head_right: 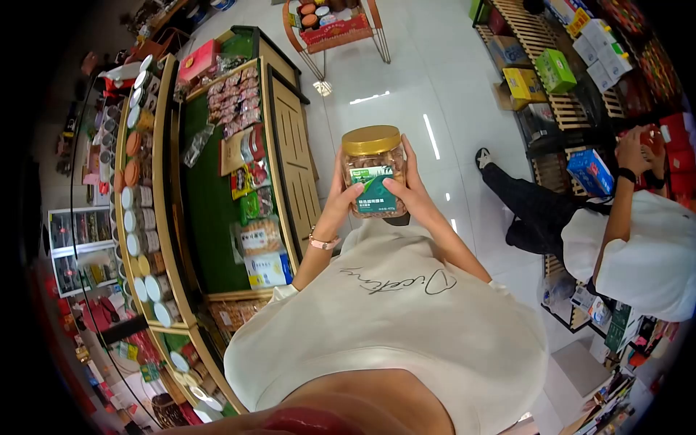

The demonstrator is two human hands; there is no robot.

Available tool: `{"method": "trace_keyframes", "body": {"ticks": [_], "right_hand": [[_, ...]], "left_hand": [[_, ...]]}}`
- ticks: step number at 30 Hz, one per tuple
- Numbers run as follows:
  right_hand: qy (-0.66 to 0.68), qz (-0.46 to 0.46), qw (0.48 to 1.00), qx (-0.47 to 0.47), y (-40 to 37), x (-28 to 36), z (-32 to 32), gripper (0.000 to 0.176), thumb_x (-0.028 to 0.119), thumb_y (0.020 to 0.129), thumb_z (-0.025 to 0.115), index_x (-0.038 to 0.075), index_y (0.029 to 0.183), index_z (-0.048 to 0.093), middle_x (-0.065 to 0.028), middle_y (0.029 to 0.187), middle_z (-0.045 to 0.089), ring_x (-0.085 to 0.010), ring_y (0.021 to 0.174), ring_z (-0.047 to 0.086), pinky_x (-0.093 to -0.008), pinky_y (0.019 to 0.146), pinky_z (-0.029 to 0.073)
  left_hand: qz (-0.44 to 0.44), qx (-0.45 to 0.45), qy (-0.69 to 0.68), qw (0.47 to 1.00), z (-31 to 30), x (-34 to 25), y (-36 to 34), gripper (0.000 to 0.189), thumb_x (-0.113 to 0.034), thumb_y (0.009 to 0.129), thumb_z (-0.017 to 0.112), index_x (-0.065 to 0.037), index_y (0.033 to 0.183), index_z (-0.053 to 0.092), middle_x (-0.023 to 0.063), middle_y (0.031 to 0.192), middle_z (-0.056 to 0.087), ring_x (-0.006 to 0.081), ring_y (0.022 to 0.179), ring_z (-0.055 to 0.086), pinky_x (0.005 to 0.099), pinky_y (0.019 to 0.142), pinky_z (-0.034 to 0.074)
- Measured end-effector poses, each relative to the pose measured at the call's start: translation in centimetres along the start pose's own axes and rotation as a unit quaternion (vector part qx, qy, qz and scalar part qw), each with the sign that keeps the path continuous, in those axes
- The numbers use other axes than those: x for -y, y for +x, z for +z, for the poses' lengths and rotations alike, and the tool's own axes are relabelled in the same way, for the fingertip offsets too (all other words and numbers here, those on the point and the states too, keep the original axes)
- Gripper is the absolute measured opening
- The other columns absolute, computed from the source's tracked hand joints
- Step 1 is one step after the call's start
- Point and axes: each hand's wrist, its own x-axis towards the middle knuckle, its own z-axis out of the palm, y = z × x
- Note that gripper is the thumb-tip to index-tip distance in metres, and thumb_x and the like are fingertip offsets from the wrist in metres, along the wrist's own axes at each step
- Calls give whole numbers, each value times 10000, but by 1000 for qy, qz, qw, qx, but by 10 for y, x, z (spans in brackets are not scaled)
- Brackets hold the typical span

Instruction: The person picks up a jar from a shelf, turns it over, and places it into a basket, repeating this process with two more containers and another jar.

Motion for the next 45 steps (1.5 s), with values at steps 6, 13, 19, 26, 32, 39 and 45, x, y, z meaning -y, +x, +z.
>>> {"method": "trace_keyframes", "body": {"ticks": [6, 13, 19, 26, 32, 39, 45], "right_hand": [[-37, 6, 997, 62, 126, 29, -2, 947, 165, 830, 622, 148, 1463, -83, -210, 1420, 258, -302, 1309, 309, -387, 1073, 250], [-16, 4, 998, 56, 219, 26, 4, 943, 166, 829, 612, 134, 1460, -88, -193, 1462, 172, -300, 1348, 228, -382, 1087, 225], [17, 50, 997, 48, 279, 4, -2, 893, 198, 830, 607, 97, 1462, -15, -174, 1445, 204, -276, 1340, 238, -368, 1084, 228], [47, 82, 991, 98, 397, 9, -21, 792, 151, 847, 581, 77, 1453, 76, -136, 1408, 291, -228, 1307, 295, -344, 1070, 251], [69, 44, 986, 145, 525, 32, -36, 819, 132, 828, 605, 79, 1448, 73, -141, 1410, 281, -239, 1311, 289, -345, 1074, 243], [63, 68, 979, 179, 631, 41, -75, 999, 110, 741, 709, 121, 1461, 16, -154, 1429, 243, -256, 1325, 269, -367, 1070, 260], [-21, 73, 979, 189, 690, 35, -87, 1276, 149, 590, 835, 178, 1461, -97, -172, 1415, 279, -287, 1313, 301, -389, 1082, 240]], "left_hand": [[24, 16, 6, 1000, -50, -42, 108, 911, -192, 780, 655, -32, 1449, 57, 156, 1425, 253, 250, 1327, 268, 353, 1077, 262], [27, 18, 16, 999, -93, -60, 185, 914, -156, 781, 658, -37, 1448, 44, 149, 1427, 242, 239, 1321, 272, 349, 1080, 254], [5, -15, 15, 1000, -119, -57, 230, 891, -129, 796, 644, -47, 1450, 44, 147, 1422, 244, 236, 1317, 274, 348, 1078, 256], [3, -59, 3, 998, -152, -61, 323, 895, -125, 809, 629, -67, 1452, 9, 142, 1427, 228, 242, 1316, 268, 355, 1071, 265], [36, -55, 59, 996, -187, -98, 438, 911, -109, 793, 649, -76, 1448, 16, 140, 1423, 232, 245, 1315, 271, 363, 1071, 268], [1, -10, 76, 997, -229, -97, 548, 1038, -131, 681, 783, -76, 1439, 76, 130, 1412, 269, 244, 1312, 295, 363, 1071, 277], [-37, 10, 132, 990, -258, -102, 592, 1094, -136, 617, 836, -70, 1443, 120, 124, 1407, 302, 236, 1302, 328, 373, 1058, 309]]}}
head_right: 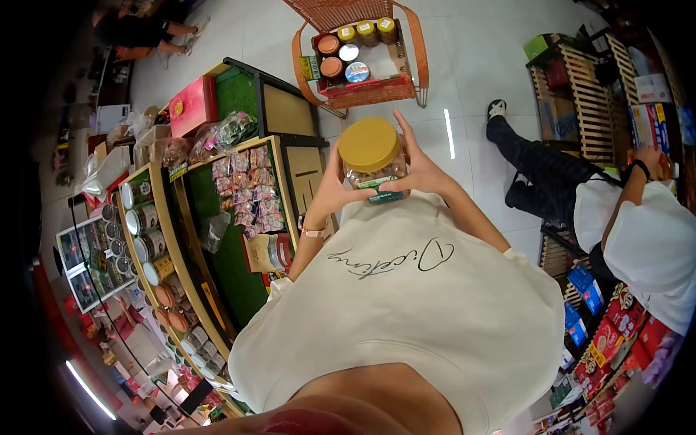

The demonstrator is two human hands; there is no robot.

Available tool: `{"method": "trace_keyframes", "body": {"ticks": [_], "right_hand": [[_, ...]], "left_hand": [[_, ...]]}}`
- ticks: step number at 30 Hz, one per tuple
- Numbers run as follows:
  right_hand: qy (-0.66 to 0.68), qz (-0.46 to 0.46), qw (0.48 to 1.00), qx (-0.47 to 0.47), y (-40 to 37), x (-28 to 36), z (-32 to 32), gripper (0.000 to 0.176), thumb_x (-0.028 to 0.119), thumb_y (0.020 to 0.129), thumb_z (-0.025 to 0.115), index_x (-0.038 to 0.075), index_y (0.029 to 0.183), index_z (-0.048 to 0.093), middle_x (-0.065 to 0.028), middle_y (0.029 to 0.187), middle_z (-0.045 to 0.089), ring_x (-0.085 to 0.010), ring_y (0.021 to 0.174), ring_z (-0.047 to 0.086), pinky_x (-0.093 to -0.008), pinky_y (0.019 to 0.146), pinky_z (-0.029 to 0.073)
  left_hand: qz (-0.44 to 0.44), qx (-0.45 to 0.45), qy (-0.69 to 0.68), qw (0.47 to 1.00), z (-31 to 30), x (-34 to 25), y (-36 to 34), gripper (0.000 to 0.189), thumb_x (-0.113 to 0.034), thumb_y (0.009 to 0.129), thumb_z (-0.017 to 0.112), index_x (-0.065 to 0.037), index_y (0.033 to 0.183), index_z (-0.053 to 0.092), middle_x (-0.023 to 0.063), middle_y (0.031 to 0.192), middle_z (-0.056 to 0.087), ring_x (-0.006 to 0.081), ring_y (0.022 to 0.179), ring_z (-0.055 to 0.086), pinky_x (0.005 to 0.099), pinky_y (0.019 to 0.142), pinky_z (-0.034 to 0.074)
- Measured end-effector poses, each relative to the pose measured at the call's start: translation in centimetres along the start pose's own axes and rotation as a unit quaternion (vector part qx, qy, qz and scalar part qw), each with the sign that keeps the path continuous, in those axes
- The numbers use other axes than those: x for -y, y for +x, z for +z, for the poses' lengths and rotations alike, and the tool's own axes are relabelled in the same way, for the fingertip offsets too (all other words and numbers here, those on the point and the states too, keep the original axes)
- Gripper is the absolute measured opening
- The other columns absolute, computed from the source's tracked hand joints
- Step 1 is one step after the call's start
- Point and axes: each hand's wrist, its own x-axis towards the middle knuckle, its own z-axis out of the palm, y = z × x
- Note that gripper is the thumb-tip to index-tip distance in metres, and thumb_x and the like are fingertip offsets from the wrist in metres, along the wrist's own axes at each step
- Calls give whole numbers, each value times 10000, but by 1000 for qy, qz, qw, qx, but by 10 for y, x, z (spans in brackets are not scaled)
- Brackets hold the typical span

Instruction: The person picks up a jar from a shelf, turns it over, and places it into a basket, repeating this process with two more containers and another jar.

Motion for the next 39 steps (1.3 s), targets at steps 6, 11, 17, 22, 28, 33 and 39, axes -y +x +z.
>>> {"method": "trace_keyframes", "body": {"ticks": [6, 11, 17, 22, 28, 33, 39], "right_hand": [[-79, 15, 997, -10, 78, -3, -22, 1340, 193, 550, 867, 183, 1454, -122, -194, 1382, 323, -310, 1288, 340, -394, 1074, 259], [-163, 48, 984, -49, 167, -6, -44, 1345, 189, 501, 887, 153, 1469, -45, -181, 1329, 367, -309, 1246, 380, -378, 1052, 286], [-228, 48, 972, -32, 283, -16, -73, 1276, 188, 474, 845, 106, 1471, 53, -173, 1253, 424, -340, 1158, 435, -404, 1004, 332], [-356, 17, 933, -48, 346, -36, -98, 1194, 262, 495, 822, 86, 1454, 131, -197, 1211, 452, -384, 1112, 439, -460, 984, 314], [-380, 70, 917, -98, 362, -57, -124, 1167, 241, 502, 835, 66, 1439, 162, -201, 1279, 415, -383, 1174, 410, -449, 1009, 305], [-336, 133, 915, -177, 355, -92, -149, 1082, 114, 573, 802, 44, 1430, 145, -218, 1348, 371, -372, 1257, 364, -393, 1053, 305], [-19, 317, 909, -272, 337, -170, -202, 555, 138, 835, 609, 113, 1343, 389, -102, 1272, 476, -241, 1112, 509, -381, 923, 440]], "left_hand": [[-49, 15, -45, 998, -68, 24, 65, 1065, -175, 619, 829, -60, 1442, 163, 115, 1396, 343, 240, 1286, 353, 367, 1050, 308], [-3, 17, 117, 993, -126, -3, 158, 1044, -285, 599, 835, -47, 1419, 234, 164, 1351, 406, 273, 1255, 394, 357, 1044, 306], [8, 115, 359, 926, -209, -14, 261, 1059, -339, 589, 803, -92, 1432, 211, 202, 1214, 462, 355, 1110, 471, 400, 972, 382], [-66, 131, 363, 920, -249, 14, 321, 997, -315, 552, 814, -92, 1383, 311, 195, 1169, 448, 376, 1073, 493, 406, 912, 431], [-81, 187, 382, 901, -248, 57, 370, 886, -291, 533, 816, -93, 1284, 391, 170, 1192, 433, 378, 1074, 479, 426, 891, 449], [-77, 170, 410, 893, -223, 96, 397, 877, -248, 515, 823, -102, 1268, 397, 158, 1217, 427, 388, 1065, 468, 454, 829, 492], [-21, 77, 437, 896, -206, 164, 432, 866, -169, 485, 831, -95, 1243, 419, 136, 1207, 450, 359, 1038, 487, 420, 814, 502]]}}
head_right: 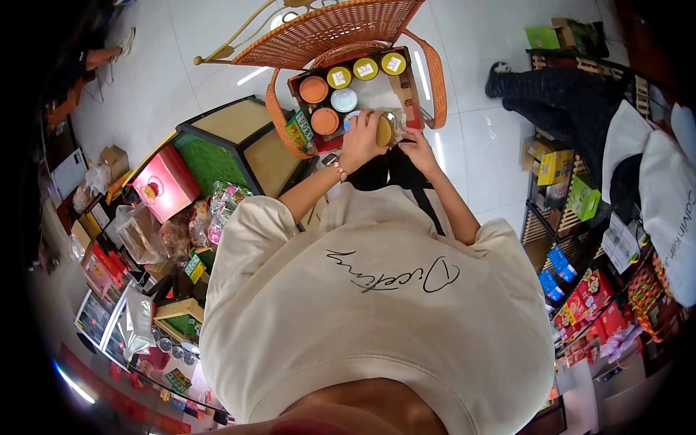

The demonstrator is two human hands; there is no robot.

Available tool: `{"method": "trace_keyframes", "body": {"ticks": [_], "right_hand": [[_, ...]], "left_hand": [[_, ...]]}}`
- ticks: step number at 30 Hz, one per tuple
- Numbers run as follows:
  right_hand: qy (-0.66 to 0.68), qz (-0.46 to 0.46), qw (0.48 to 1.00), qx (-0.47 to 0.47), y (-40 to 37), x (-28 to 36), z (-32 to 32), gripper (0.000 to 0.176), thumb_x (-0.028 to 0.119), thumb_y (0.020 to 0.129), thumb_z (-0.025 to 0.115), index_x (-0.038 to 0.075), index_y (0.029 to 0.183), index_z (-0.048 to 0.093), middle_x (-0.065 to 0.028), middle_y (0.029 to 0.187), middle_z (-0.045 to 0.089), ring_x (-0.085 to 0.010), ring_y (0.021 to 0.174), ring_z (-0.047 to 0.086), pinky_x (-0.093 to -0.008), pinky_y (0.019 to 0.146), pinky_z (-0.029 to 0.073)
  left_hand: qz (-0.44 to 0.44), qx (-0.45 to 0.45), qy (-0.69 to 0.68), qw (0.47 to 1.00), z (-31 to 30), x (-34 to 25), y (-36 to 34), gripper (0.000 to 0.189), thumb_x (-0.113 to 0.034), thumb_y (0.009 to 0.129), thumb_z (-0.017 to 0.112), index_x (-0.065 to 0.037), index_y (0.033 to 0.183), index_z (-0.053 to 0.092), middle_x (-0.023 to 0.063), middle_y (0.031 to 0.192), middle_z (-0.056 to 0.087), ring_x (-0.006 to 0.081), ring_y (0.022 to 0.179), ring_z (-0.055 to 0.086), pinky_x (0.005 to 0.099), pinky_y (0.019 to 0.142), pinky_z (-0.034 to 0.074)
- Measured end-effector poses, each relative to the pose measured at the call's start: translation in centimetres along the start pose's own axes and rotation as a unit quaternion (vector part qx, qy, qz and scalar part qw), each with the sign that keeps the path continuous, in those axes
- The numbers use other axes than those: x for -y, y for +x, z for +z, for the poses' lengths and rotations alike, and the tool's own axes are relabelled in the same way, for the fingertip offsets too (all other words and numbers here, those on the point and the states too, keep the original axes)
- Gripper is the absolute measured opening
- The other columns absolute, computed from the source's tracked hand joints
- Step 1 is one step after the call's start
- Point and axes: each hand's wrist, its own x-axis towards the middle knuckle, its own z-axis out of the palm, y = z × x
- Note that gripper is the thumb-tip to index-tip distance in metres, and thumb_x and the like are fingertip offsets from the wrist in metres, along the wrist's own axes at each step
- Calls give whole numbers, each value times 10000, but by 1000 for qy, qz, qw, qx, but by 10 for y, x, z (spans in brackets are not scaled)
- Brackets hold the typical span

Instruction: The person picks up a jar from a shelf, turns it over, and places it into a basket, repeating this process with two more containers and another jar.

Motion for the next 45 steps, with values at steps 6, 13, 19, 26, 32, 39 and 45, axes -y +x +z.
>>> {"method": "trace_keyframes", "body": {"ticks": [6, 13, 19, 26, 32, 39, 45], "right_hand": [[198, 123, 972, 36, 73, 19, -6, 497, 326, 912, 515, 95, 1334, 394, -100, 1267, 473, -264, 1142, 484, -407, 935, 425], [299, 237, 923, 55, 158, -2, -5, 557, 377, 897, 514, 106, 1352, 345, -155, 1289, 403, -292, 1190, 424, -458, 965, 402], [276, 263, 923, 57, 193, -13, -10, 566, 381, 884, 535, 110, 1346, 350, -186, 1296, 365, -274, 1172, 422, -446, 986, 406], [310, 326, 891, 55, 217, -25, -16, 488, 307, 844, 575, 119, 1268, 424, -159, 1230, 417, -282, 1084, 468, -386, 976, 404], [308, 312, 897, 56, 220, -18, -10, 434, 293, 826, 598, 124, 1202, 464, -118, 1149, 447, -260, 1014, 492, -383, 940, 408], [282, 292, 912, 61, 228, -21, -11, 483, 266, 819, 583, 101, 1250, 439, -132, 1200, 425, -277, 1104, 437, -432, 966, 398], [150, 219, 958, 110, 213, 3, -16, 504, 238, 840, 561, 128, 1304, 397, -115, 1235, 454, -274, 1129, 469, -447, 962, 373]], "left_hand": [[-95, -81, 18, 992, 55, 46, 55, 808, -222, 534, 816, -123, 1242, 438, 99, 1232, 455, 325, 1084, 483, 403, 855, 476], [-149, -54, 88, 983, 94, 78, 83, 805, -179, 518, 800, -138, 1242, 451, 79, 1254, 452, 294, 1144, 459, 427, 851, 463], [-161, -104, 117, 974, 126, 84, 94, 792, -154, 530, 788, -149, 1250, 457, 83, 1260, 445, 292, 1213, 416, 416, 943, 371], [-209, -151, 69, 964, 150, 88, 85, 748, -95, 561, 758, -134, 1247, 462, 107, 1254, 449, 310, 1206, 422, 409, 949, 372], [-187, -184, 122, 957, 151, 99, 94, 715, -99, 569, 744, -120, 1229, 470, 110, 1246, 461, 294, 1193, 443, 386, 957, 383], [-225, -223, 138, 938, 152, 90, 92, 687, -116, 563, 742, -69, 1189, 466, 138, 1271, 448, 315, 1190, 438, 397, 968, 382], [-353, -224, 0, 908, 153, 39, 24, 620, -130, 649, 733, -51, 1196, 453, 203, 1242, 443, 376, 1112, 468, 432, 913, 416]]}}
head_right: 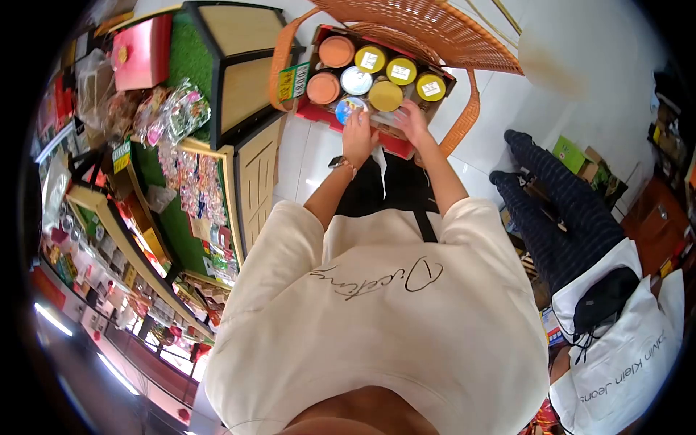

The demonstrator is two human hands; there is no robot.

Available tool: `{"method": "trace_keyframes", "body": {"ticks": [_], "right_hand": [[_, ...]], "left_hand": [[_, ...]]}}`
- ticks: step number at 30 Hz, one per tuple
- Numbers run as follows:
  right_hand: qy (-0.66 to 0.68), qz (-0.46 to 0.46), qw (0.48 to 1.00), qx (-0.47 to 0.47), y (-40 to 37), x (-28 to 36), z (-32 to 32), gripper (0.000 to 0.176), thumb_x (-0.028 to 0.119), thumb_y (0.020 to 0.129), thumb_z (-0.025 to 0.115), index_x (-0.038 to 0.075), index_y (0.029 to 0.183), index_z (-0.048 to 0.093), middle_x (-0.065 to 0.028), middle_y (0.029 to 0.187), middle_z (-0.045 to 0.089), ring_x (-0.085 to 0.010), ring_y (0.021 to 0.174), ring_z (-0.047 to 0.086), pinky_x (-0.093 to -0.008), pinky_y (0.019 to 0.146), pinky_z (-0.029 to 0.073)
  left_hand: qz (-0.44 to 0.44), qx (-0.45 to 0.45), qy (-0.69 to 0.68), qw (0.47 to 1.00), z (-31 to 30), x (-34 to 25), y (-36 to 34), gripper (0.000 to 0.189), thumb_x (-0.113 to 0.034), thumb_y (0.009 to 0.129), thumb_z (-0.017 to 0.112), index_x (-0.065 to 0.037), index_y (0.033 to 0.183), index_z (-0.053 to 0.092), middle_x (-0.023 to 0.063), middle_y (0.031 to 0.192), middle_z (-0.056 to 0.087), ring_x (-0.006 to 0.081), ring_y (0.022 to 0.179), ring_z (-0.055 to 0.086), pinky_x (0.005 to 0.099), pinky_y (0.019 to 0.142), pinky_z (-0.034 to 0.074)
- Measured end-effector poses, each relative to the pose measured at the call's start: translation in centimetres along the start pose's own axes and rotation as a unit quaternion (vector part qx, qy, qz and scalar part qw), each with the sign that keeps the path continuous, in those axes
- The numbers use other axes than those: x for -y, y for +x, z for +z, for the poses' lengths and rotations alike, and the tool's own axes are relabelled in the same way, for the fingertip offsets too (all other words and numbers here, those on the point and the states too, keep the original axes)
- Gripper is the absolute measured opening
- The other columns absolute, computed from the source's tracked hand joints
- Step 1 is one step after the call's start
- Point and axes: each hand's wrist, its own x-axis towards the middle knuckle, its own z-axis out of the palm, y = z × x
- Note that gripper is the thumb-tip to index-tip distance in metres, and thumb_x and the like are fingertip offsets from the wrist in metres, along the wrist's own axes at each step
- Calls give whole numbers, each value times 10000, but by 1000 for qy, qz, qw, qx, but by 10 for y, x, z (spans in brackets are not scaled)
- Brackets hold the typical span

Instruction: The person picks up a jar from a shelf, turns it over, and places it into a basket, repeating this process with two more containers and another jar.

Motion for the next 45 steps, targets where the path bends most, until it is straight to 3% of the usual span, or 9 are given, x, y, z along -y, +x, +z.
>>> {"method": "trace_keyframes", "body": {"ticks": [3, 10, 17, 21, 27, 31, 33, 34, 45], "right_hand": [[-83, -10, 996, 34, -27, 8, 1, 569, 293, 871, 508, 117, 1379, 322, -123, 1331, 406, -266, 1202, 438, -411, 1008, 350], [-183, 2, 983, 22, -38, -7, -19, 510, 386, 882, 500, 147, 1322, 401, -107, 1291, 467, -261, 1176, 455, -396, 1012, 358], [-364, 0, 929, 63, -61, -52, 51, 484, 415, 848, 546, 117, 1220, 464, -67, 1214, 532, -252, 1122, 494, -394, 935, 378], [-475, 16, 850, 227, -80, -113, 121, 474, 341, 862, 522, 144, 1288, 450, -75, 1087, 580, -203, 922, 537, -344, 803, 445], [-609, 39, 744, 273, -153, -237, 168, 429, 282, 841, 523, 173, 1253, 470, -79, 1078, 582, -198, 899, 566, -292, 684, 455], [-664, 13, 680, 310, -167, -311, 150, 338, 266, 866, 502, 164, 1188, 515, -63, 1037, 616, -179, 836, 583, -286, 677, 454], [-677, -37, 659, 326, -165, -338, 133, 279, 223, 875, 497, 164, 1142, 551, -54, 979, 643, -148, 751, 590, -257, 627, 450], [-682, -58, 647, 335, -159, -348, 124, 255, 200, 877, 497, 166, 1119, 570, -50, 950, 654, -132, 710, 590, -240, 598, 446], [-834, -72, 487, 249, -125, -423, 154, 296, 252, 841, 516, 158, 1112, 586, -54, 912, 651, -168, 702, 573, -324, 591, 442]], "left_hand": [[-14, 107, 84, 991, -24, 23, -63, 396, -153, 693, 636, -104, 1070, 524, 67, 986, 547, 256, 923, 557, 393, 775, 452], [-179, 263, 87, 944, -38, 102, -235, 310, -221, 740, 615, -135, 1033, 563, 77, 980, 619, 258, 948, 599, 420, 773, 466], [-375, 53, -148, 914, -54, 111, -365, 353, -245, 771, 598, -119, 1097, 554, 116, 1031, 623, 304, 984, 586, 424, 820, 477], [-435, -73, -257, 860, -12, 102, -449, 458, -239, 737, 627, -100, 1157, 509, 160, 1073, 588, 345, 1011, 566, 425, 840, 483], [-587, -257, -305, 705, 64, 63, -545, 644, -259, 728, 638, -52, 1289, 400, 292, 1254, 396, 448, 1029, 520, 461, 913, 449], [-646, -209, -415, 605, 132, 62, -592, 519, -364, 739, 620, -49, 1150, 576, 214, 1095, 602, 352, 1016, 585, 403, 895, 467], [-568, -141, -382, 716, 210, 86, -612, 400, -382, 740, 609, -82, 995, 677, 167, 972, 667, 305, 973, 621, 379, 879, 477], [-628, -199, -438, 612, 178, 64, -621, 364, -381, 734, 609, -93, 938, 700, 168, 959, 669, 308, 960, 626, 381, 863, 481], [-684, -385, -451, 425, 146, 54, -689, 323, -302, 774, 591, -26, 911, 687, 190, 880, 668, 340, 880, 637, 390, 784, 495]]}}
